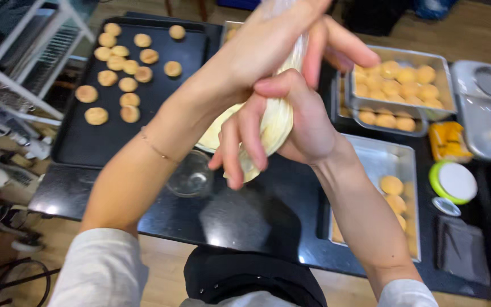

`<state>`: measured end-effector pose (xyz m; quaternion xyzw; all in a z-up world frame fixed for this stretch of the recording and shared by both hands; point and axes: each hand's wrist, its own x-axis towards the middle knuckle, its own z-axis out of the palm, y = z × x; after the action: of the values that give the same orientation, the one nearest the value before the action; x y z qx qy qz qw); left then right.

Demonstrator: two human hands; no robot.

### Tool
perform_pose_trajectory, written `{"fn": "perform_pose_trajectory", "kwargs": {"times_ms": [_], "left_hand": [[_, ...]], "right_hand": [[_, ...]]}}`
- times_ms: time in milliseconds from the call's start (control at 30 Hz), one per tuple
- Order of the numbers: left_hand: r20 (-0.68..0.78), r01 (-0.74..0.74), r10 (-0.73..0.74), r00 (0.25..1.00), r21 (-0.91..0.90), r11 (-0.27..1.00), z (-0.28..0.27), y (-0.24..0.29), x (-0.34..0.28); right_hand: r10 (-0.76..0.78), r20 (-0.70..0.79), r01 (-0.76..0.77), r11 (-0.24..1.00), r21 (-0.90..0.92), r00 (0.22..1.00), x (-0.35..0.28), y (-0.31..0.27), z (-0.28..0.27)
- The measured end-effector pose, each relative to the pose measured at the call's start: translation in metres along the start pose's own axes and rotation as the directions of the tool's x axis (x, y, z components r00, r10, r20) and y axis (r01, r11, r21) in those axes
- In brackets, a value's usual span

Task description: The person pipes cream filling into small pastry shells from a piping bag, transfers filled pastries into metal trays, and refills the piping bag using a spatula and a large bowl of cream.

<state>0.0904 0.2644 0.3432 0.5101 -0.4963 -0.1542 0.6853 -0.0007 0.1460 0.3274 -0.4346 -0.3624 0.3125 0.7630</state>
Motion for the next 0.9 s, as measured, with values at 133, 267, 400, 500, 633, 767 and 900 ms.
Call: {"fn": "perform_pose_trajectory", "kwargs": {"times_ms": [133, 267, 400, 500, 633, 767, 900], "left_hand": [[-0.358, -0.047, 0.194, 0.913, 0.381, 0.924, -0.065, -0.004, -0.014], [-0.561, 0.018, 0.295, 0.774, 0.485, 0.874, -0.13, -0.019, -0.041], [-0.662, 0.028, 0.307, 0.683, 0.445, 0.895, -0.195, -0.047, -0.064], [-0.729, 0.015, 0.263, 0.632, 0.35, 0.936, -0.235, -0.081, -0.077], [-0.798, 0.004, 0.152, 0.583, 0.19, 0.982, -0.267, -0.121, -0.096], [-0.733, 0.216, -0.299, 0.611, -0.208, 0.954, -0.274, -0.142, -0.127], [-0.449, 0.041, -0.319, 0.835, -0.526, 0.849, -0.244, -0.107, -0.155]], "right_hand": [[0.038, -0.122, -0.046, 0.997, -0.063, 0.992, 0.061, 0.021, 0.012], [0.063, -0.171, -0.062, 0.998, 0.012, 0.983, 0.108, 0.059, 0.009], [0.106, -0.272, -0.075, 0.99, 0.122, 0.956, 0.145, 0.1, 0.003], [0.101, -0.378, -0.064, 0.992, 0.11, 0.92, 0.162, 0.125, -0.001], [0.093, -0.538, -0.037, 0.993, 0.114, 0.838, 0.172, 0.155, -0.008], [-0.055, -0.802, 0.26, 0.957, 0.127, 0.595, 0.164, 0.168, -0.022], [-0.3, -0.77, 0.578, 0.809, 0.107, 0.563, 0.15, 0.159, -0.032]]}}
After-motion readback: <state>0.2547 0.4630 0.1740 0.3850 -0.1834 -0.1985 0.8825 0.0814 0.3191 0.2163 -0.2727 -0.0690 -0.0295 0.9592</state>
